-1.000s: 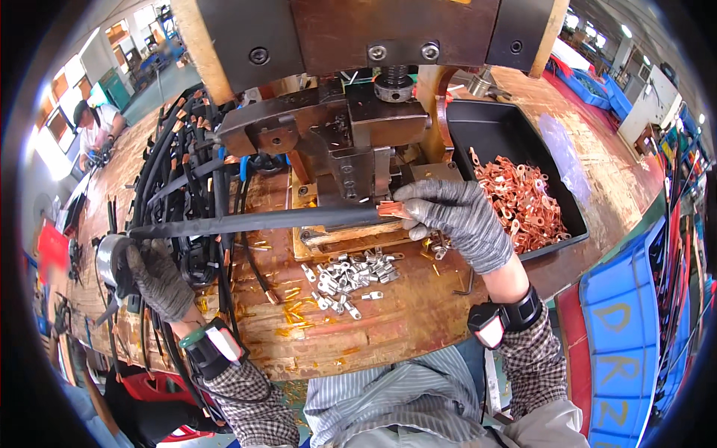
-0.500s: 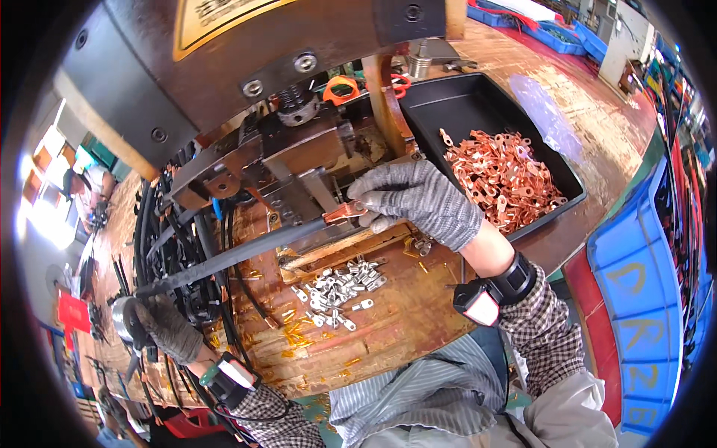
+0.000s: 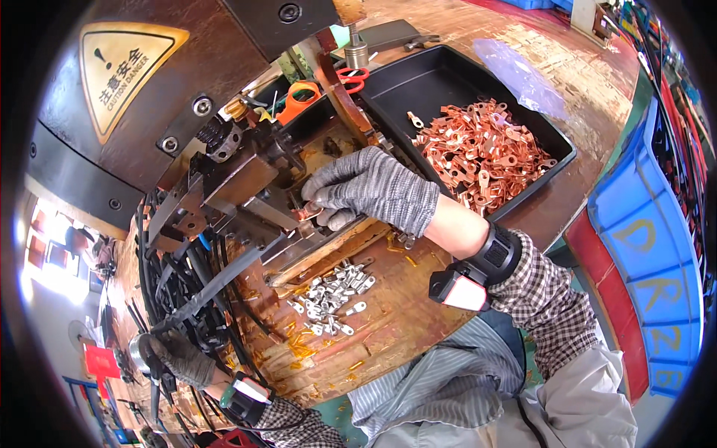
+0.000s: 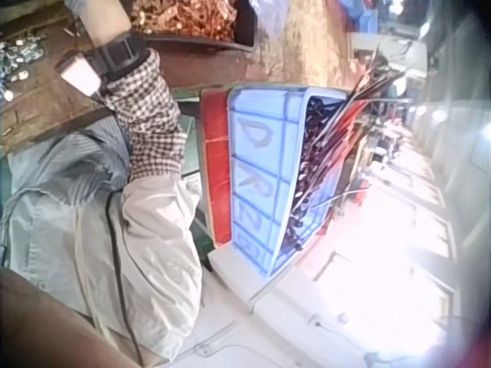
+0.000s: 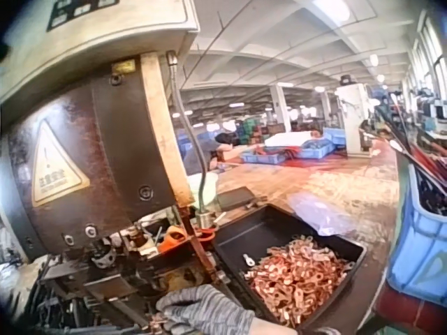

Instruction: Crimping metal connectors onto large black electrical cables using a press machine on an assembly floor.

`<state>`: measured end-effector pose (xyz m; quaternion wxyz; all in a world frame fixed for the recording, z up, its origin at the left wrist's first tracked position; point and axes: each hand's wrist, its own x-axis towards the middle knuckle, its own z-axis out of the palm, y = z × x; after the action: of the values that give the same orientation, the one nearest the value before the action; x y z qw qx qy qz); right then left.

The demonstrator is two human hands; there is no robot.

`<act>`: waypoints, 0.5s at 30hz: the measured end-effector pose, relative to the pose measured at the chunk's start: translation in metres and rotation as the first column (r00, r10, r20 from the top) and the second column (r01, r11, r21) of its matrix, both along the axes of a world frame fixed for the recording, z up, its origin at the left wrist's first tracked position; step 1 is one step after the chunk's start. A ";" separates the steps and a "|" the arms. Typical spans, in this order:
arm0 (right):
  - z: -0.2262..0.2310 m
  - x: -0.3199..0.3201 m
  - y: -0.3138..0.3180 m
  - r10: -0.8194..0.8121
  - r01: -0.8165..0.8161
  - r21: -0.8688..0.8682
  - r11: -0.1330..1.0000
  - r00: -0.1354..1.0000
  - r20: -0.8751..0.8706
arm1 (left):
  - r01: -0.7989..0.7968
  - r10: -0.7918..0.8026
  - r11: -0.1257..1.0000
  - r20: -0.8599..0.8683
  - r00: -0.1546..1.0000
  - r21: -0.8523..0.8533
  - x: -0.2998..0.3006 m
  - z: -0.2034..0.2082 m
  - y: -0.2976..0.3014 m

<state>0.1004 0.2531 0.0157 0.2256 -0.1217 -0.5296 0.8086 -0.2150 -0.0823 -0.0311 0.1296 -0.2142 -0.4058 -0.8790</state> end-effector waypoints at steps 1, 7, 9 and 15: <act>-0.001 -0.002 0.000 0.003 -0.003 0.012 1.000 1.000 -0.010 | 0.071 -0.072 0.997 0.057 0.996 0.007 -0.005 -0.001 -0.009; -0.006 0.000 0.003 -0.014 0.014 0.061 0.998 1.000 0.001 | 0.165 -0.165 0.986 0.087 0.982 0.007 -0.003 -0.001 -0.009; -0.006 0.001 0.004 -0.034 0.032 0.088 0.996 0.999 0.019 | 0.169 -0.169 0.986 0.082 0.982 0.012 0.001 0.002 -0.007; -0.006 0.003 0.003 -0.082 0.074 0.178 0.981 0.996 0.038 | 0.014 -0.015 1.000 0.092 0.996 0.004 0.012 0.008 0.001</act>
<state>0.1036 0.2566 0.0098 0.2549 -0.1400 -0.5989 0.7462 -0.2027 -0.0814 -0.0228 0.1046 -0.1761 -0.4082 -0.8896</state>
